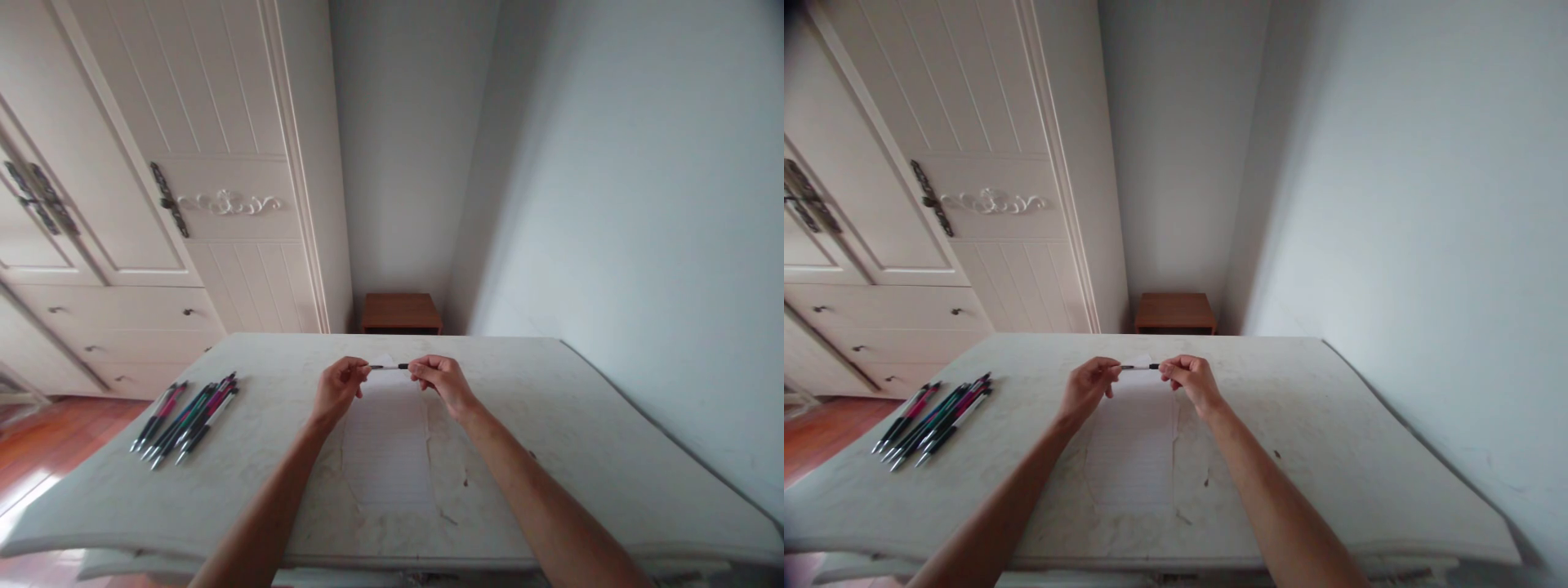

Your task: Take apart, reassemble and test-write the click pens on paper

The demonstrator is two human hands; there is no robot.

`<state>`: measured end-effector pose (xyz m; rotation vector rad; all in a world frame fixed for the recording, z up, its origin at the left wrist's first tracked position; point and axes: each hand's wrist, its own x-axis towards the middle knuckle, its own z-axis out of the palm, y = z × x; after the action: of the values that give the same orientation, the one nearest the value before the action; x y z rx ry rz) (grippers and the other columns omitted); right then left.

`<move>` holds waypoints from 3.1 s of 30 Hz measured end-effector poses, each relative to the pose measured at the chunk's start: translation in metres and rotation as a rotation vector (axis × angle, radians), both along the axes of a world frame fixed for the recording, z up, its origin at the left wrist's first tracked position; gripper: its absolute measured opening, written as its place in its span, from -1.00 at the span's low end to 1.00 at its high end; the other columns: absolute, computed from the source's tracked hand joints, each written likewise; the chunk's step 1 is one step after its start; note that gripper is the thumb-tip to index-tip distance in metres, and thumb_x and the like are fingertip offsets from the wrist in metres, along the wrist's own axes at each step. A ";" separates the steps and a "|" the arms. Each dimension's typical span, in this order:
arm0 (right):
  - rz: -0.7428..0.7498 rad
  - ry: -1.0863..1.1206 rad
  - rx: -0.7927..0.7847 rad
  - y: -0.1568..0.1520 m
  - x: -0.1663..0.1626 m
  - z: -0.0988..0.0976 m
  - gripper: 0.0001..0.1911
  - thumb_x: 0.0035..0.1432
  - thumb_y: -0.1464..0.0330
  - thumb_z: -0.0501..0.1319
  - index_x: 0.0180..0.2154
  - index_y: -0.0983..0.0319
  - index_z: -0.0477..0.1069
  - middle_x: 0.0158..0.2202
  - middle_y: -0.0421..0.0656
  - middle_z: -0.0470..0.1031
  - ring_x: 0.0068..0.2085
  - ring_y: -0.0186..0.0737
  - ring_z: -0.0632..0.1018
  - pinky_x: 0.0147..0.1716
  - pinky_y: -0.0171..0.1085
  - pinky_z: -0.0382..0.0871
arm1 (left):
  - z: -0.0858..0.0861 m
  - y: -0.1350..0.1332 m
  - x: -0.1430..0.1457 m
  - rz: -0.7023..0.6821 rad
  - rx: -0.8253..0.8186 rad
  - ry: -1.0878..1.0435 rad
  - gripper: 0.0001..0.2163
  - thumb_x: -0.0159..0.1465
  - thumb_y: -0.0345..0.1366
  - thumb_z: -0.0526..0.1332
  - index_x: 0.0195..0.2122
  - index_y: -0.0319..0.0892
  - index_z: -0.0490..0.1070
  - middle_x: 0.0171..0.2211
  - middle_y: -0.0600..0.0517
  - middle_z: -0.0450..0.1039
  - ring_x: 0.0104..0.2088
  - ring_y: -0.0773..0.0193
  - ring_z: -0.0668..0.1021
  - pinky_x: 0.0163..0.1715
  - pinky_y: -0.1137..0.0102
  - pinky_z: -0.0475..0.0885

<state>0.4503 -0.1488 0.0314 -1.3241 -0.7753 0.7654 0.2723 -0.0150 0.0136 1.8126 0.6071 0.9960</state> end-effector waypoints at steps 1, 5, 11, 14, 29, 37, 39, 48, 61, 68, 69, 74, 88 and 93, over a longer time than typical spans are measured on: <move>0.008 -0.004 0.000 0.000 -0.001 0.000 -0.68 -0.21 0.15 0.46 -0.49 0.28 0.58 -0.53 -0.13 0.53 -0.53 -0.36 0.39 -0.49 -0.32 0.25 | 0.000 0.000 0.000 0.022 0.013 0.025 -0.59 0.19 0.10 0.21 -0.44 -0.22 0.43 -0.64 0.09 0.39 -0.69 0.39 0.41 -0.63 0.49 0.29; 0.043 -0.035 0.014 0.001 -0.002 0.000 -0.68 -0.19 0.15 0.45 -0.47 0.28 0.59 -0.53 -0.13 0.53 -0.53 -0.36 0.39 -0.49 -0.31 0.25 | -0.002 -0.002 0.000 0.101 0.034 0.114 -0.43 0.30 0.16 -0.02 -0.68 -0.17 0.24 -0.82 0.10 0.20 -0.75 0.40 0.31 -0.66 0.49 0.21; 0.028 -0.043 0.013 0.000 -0.001 0.000 -0.68 -0.18 0.15 0.45 -0.46 0.28 0.59 -0.53 -0.13 0.53 -0.52 -0.35 0.39 -0.48 -0.30 0.26 | 0.000 -0.002 -0.002 0.004 -0.023 -0.064 -0.60 0.24 0.08 0.18 -0.23 -0.21 0.42 -0.40 0.03 0.49 -0.63 0.42 0.45 -0.62 0.50 0.30; 0.012 -0.039 0.010 0.000 -0.001 0.000 -0.68 -0.17 0.15 0.45 -0.45 0.28 0.59 -0.52 -0.13 0.54 -0.52 -0.36 0.39 -0.47 -0.31 0.27 | 0.001 0.000 -0.001 -0.007 -0.047 -0.073 -0.57 0.13 0.01 0.31 -0.12 -0.20 0.42 -0.35 0.02 0.50 -0.61 0.39 0.49 -0.62 0.49 0.33; 0.079 -0.095 -0.003 -0.001 -0.003 0.002 -0.69 -0.21 0.17 0.45 -0.45 0.26 0.59 -0.53 -0.15 0.55 -0.52 -0.34 0.41 -0.48 -0.31 0.28 | 0.004 -0.006 -0.002 0.104 -0.006 0.157 -0.37 0.29 0.20 -0.05 -0.79 -0.13 0.16 -0.82 0.04 0.24 -0.73 0.37 0.32 -0.58 0.44 0.27; 0.013 -0.068 -0.002 -0.002 0.001 0.000 -0.69 -0.18 0.15 0.44 -0.47 0.26 0.57 -0.53 -0.15 0.52 -0.52 -0.35 0.40 -0.47 -0.31 0.28 | 0.004 -0.005 -0.001 0.003 -0.058 -0.041 -0.53 0.14 0.12 0.26 -0.17 -0.22 0.45 -0.27 -0.04 0.52 -0.59 0.40 0.50 -0.62 0.50 0.31; -0.003 -0.061 -0.001 -0.001 0.003 -0.002 -0.68 -0.19 0.14 0.44 -0.48 0.26 0.56 -0.53 -0.15 0.52 -0.52 -0.36 0.39 -0.47 -0.31 0.27 | 0.004 -0.006 0.000 -0.005 -0.066 -0.016 -0.51 0.06 0.07 0.34 -0.15 -0.23 0.45 -0.29 -0.03 0.52 -0.60 0.39 0.50 -0.63 0.49 0.32; 0.029 -0.102 0.013 -0.002 0.000 0.000 -0.72 -0.17 0.16 0.43 -0.47 0.25 0.56 -0.53 -0.15 0.52 -0.50 -0.33 0.41 -0.45 -0.29 0.29 | 0.006 -0.008 -0.003 0.056 0.086 0.167 -0.43 0.31 0.13 0.00 -0.71 -0.16 0.28 -0.78 0.05 0.30 -0.69 0.37 0.35 -0.57 0.47 0.28; -0.001 -0.014 0.010 -0.001 0.002 -0.001 -0.72 -0.21 0.19 0.44 -0.46 0.25 0.55 -0.52 -0.18 0.50 -0.49 -0.36 0.41 -0.44 -0.31 0.30 | 0.000 -0.004 0.001 -0.076 -0.124 -0.015 -0.47 0.12 0.15 0.26 -0.12 -0.25 0.46 -0.27 -0.10 0.57 -0.59 0.34 0.53 -0.63 0.48 0.33; -0.033 0.060 0.004 -0.001 0.003 0.001 -0.71 -0.26 0.20 0.44 -0.47 0.25 0.54 -0.52 -0.21 0.48 -0.50 -0.39 0.39 -0.46 -0.33 0.29 | 0.003 -0.003 0.001 -0.020 -0.006 0.031 -0.57 0.16 0.11 0.22 -0.46 -0.23 0.45 -0.58 0.03 0.46 -0.67 0.38 0.44 -0.64 0.48 0.30; -0.040 0.072 0.009 -0.002 0.004 0.001 -0.70 -0.26 0.20 0.43 -0.46 0.25 0.53 -0.51 -0.22 0.48 -0.51 -0.40 0.38 -0.46 -0.33 0.29 | 0.003 -0.003 0.000 -0.012 0.009 0.030 -0.55 0.20 0.12 0.17 -0.49 -0.23 0.43 -0.59 0.03 0.44 -0.67 0.39 0.43 -0.64 0.49 0.30; -0.064 0.116 0.054 -0.003 0.014 0.002 -0.73 -0.23 0.23 0.42 -0.45 0.23 0.51 -0.51 -0.24 0.45 -0.52 -0.41 0.37 -0.47 -0.33 0.28 | 0.001 0.000 0.000 0.020 0.015 0.016 -0.54 0.21 0.13 0.16 -0.50 -0.23 0.41 -0.58 0.03 0.44 -0.67 0.41 0.44 -0.65 0.51 0.28; -0.214 0.300 0.208 -0.005 0.046 -0.002 -0.72 -0.28 0.25 0.42 -0.50 0.22 0.42 -0.56 -0.28 0.37 -0.55 -0.42 0.32 -0.56 -0.34 0.22 | -0.004 0.012 -0.001 0.086 -0.009 -0.019 -0.62 0.05 -0.02 0.35 -0.24 -0.20 0.53 -0.36 0.01 0.54 -0.63 0.39 0.49 -0.66 0.48 0.30; -0.259 0.303 0.200 -0.004 0.051 -0.006 -0.69 -0.31 0.24 0.44 -0.51 0.22 0.39 -0.59 -0.31 0.35 -0.59 -0.45 0.31 -0.60 -0.37 0.19 | 0.001 0.009 0.000 0.106 -0.027 -0.023 -0.62 -0.06 -0.04 0.42 -0.36 -0.23 0.46 -0.40 0.02 0.53 -0.65 0.39 0.49 -0.66 0.48 0.32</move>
<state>0.5011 -0.1526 0.0254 -1.0706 -0.4167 0.6434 0.2720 -0.0061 0.0147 1.7581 0.7058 1.0728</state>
